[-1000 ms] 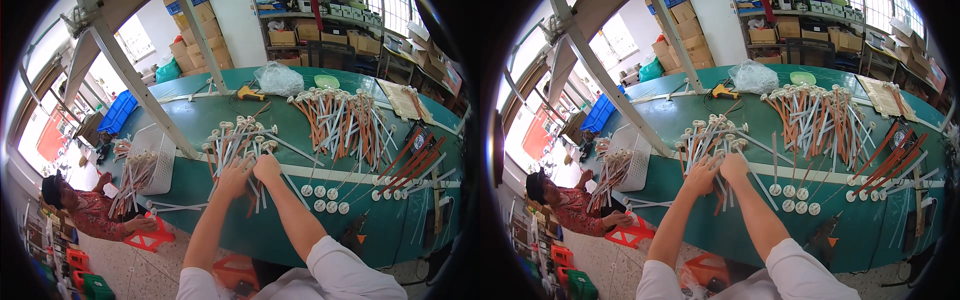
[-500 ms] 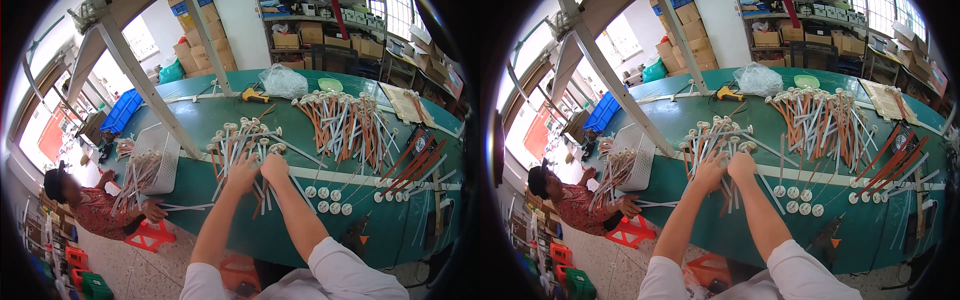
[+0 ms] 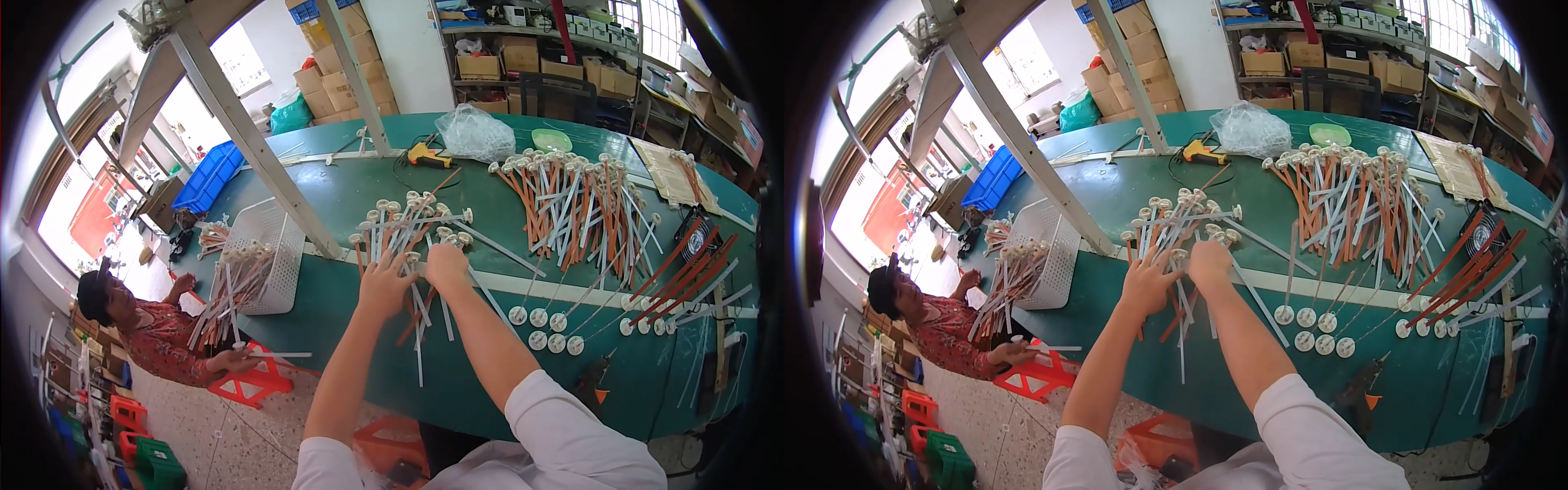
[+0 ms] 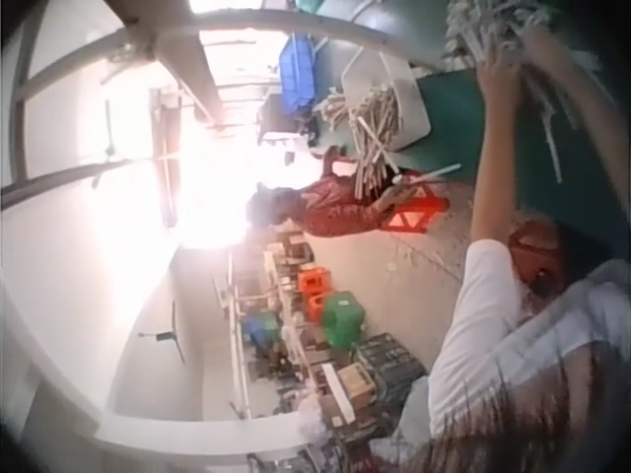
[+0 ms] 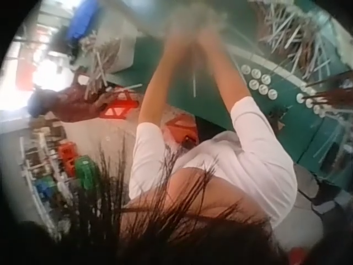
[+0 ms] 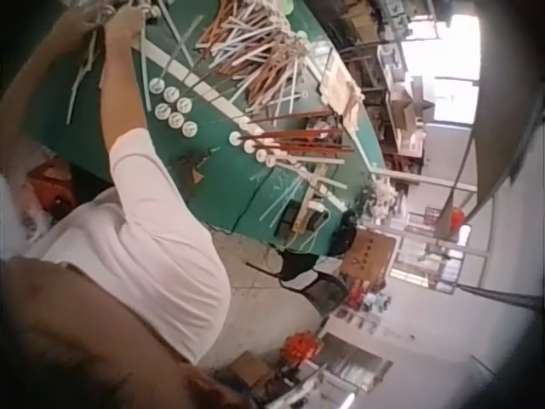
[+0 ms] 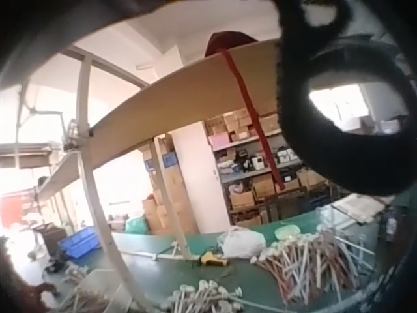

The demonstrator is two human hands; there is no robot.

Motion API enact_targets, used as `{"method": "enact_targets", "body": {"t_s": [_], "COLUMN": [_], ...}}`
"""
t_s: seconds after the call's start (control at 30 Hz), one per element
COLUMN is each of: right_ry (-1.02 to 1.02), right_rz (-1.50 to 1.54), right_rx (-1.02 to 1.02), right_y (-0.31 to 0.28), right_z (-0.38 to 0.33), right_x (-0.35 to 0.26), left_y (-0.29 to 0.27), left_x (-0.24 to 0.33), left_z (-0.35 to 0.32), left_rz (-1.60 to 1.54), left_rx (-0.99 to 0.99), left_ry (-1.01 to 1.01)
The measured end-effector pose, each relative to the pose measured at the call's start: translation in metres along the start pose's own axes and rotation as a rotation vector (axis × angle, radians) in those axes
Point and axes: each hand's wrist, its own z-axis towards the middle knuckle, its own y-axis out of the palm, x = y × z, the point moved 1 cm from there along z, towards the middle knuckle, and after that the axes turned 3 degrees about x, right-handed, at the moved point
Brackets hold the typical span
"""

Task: Assembling plastic components using a hot glue gun.

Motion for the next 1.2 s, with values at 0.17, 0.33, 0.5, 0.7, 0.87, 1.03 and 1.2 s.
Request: {"method": "enact_targets", "body": {"t_s": [0.17, 0.33, 0.5, 0.7, 0.87, 1.03, 1.2], "right_ry": [0.070, 0.089, 0.083, 0.074, 0.233, 0.257, 0.287], "right_rz": [-0.028, -0.002, 0.064, 0.145, 0.325, 0.396, 0.472], "right_rx": [-0.087, -0.071, -0.094, -0.054, -0.046, -0.113, -0.034], "right_y": [0.001, -0.008, -0.008, -0.012, -0.034, -0.045, -0.023], "right_z": [0.012, 0.004, -0.008, -0.016, -0.035, -0.042, -0.032], "right_x": [0.000, 0.003, -0.001, 0.007, 0.012, 0.019, 0.041], "left_y": [0.003, -0.002, 0.005, -0.002, 0.007, 0.014, 0.040], "left_x": [-0.007, -0.008, 0.000, 0.014, 0.019, 0.027, 0.054], "left_z": [-0.007, -0.012, -0.017, -0.023, -0.016, 0.019, 0.039], "left_rz": [0.027, 0.001, 0.000, -0.030, 0.135, -0.437, -1.373], "left_rx": [0.035, -0.031, -0.079, -0.125, -0.034, 0.026, -0.184], "left_ry": [-0.005, -0.078, -0.178, -0.307, -0.305, -0.493, -0.918]}}
